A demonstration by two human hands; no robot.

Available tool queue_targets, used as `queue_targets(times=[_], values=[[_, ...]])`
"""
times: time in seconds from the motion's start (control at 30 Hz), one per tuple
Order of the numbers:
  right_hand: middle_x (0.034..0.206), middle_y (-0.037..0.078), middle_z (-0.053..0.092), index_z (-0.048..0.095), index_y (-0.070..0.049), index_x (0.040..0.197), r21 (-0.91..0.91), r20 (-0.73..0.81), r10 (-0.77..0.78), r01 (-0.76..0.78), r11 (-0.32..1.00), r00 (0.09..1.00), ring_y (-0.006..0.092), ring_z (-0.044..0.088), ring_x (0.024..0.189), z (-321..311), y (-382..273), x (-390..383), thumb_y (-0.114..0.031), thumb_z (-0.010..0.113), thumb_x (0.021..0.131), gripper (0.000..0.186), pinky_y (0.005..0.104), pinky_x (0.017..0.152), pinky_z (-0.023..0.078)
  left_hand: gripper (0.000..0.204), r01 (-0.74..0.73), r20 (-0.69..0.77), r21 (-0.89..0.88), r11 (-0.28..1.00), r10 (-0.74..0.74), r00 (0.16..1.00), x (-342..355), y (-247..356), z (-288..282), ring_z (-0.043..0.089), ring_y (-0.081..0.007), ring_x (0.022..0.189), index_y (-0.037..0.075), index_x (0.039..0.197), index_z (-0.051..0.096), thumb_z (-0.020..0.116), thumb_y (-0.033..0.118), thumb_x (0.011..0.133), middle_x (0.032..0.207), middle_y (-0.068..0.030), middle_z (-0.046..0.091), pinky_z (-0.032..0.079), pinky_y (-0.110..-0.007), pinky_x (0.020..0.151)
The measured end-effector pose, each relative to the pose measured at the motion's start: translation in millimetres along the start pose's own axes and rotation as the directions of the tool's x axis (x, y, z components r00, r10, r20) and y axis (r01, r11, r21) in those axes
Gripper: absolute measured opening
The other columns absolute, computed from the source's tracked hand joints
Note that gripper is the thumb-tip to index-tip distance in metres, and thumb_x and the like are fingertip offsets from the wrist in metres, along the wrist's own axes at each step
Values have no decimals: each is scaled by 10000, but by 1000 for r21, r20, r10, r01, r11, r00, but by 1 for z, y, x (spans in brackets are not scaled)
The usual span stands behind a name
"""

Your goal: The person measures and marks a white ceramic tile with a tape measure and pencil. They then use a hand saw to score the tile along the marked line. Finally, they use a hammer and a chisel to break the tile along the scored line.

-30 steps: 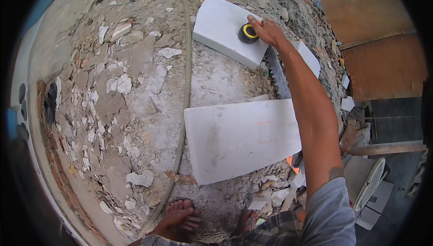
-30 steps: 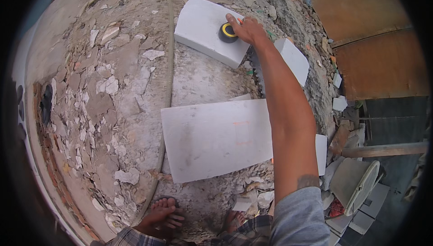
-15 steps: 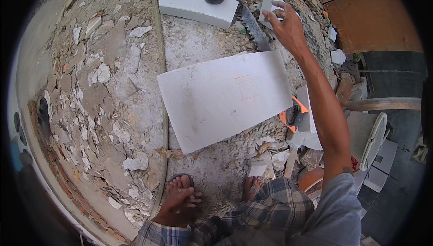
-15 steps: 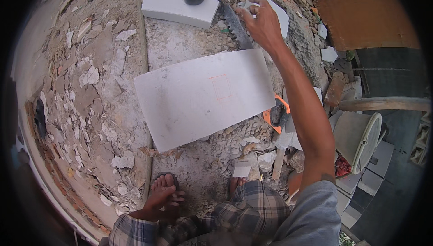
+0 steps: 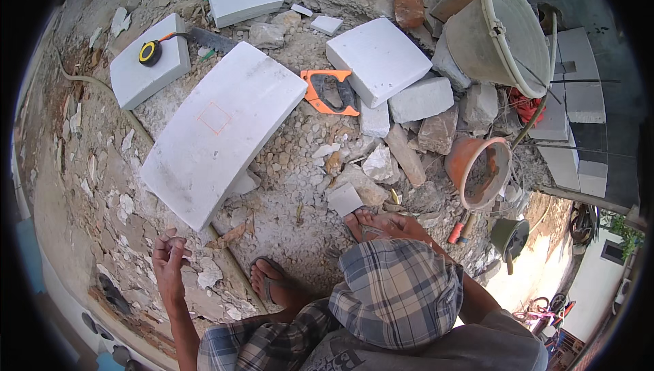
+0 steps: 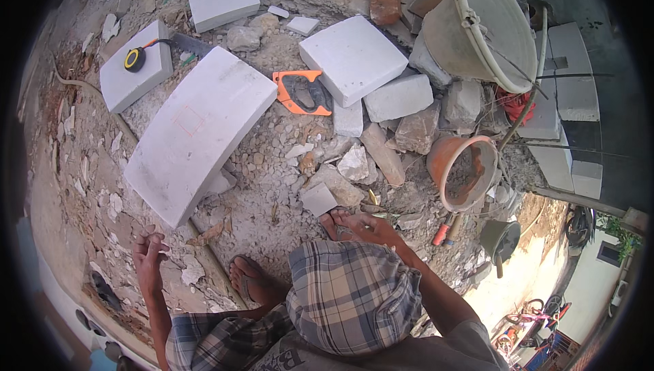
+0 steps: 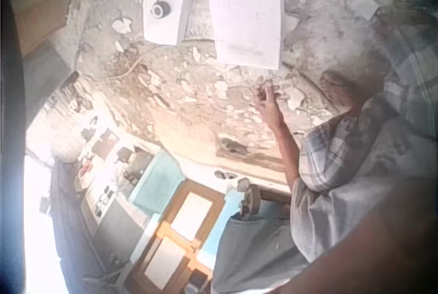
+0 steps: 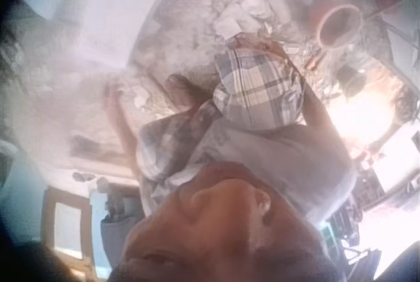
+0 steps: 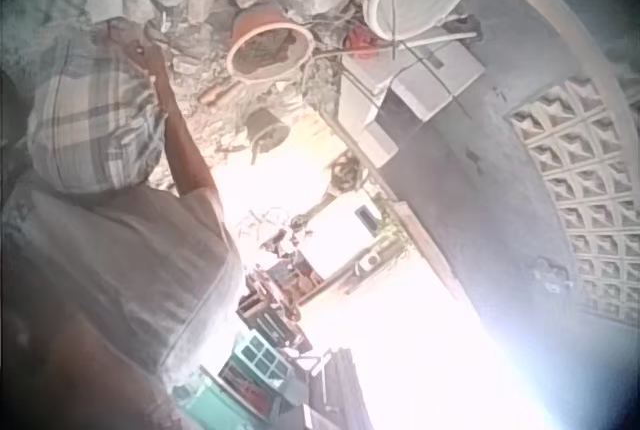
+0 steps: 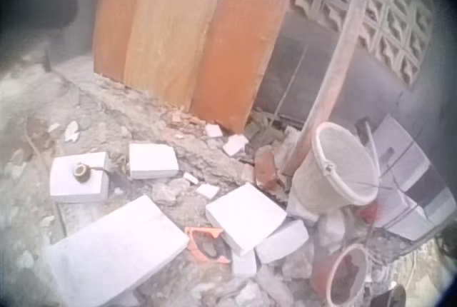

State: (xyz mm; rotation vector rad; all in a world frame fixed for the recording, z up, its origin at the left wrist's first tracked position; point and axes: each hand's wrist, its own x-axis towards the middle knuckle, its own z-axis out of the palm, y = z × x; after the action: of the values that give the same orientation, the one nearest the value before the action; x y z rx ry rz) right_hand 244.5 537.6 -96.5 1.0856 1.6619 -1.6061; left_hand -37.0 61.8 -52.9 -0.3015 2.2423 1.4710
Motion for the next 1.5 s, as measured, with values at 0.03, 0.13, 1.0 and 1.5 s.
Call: queue_targets(times=[0.03,0.13,1.0,1.5], values=[[1138,131,750,652,-20,1405,-7,-16,1,-1,1000,1000,165,710,1065,1,12,0,-466,718,1015,596,313,922,553,473,-127,2,148,981,129,992,15,25,-4,662,-144,933,57,1362,634,748,332,995,1077,-37,691,539,-302,794],[1078,135,774,671,-16,1368,-45,-33,-118,117,992,992,204,736,993,4,21,13,-493,694,1017,593,342,880,568,777,-398,159,460,794,367,916,47,98,24,518,-363,1412,73,1555,502,800,423,929,1542,-175,542,468,-492,1118],[985,148,784,815,-57,930,-946,174,-707,315,73,685,335,621,1212,-42,-284,227,-86,735,847,120,667,1058,300,788,-328,324,932,156,53,945,4,259,98,540,-439,1408,90,1526,547,856,366,855,1620,-250,454,444,-495,1183],[896,207,762,720,47,1117,-492,-166,-757,613,619,632,344,766,849,-108,-319,179,-229,793,877,373,433,796,572,760,-68,80,965,252,-37,996,-44,207,32,543,-424,1412,68,1513,562,830,393,880,1551,-251,540,435,-486,1185]])
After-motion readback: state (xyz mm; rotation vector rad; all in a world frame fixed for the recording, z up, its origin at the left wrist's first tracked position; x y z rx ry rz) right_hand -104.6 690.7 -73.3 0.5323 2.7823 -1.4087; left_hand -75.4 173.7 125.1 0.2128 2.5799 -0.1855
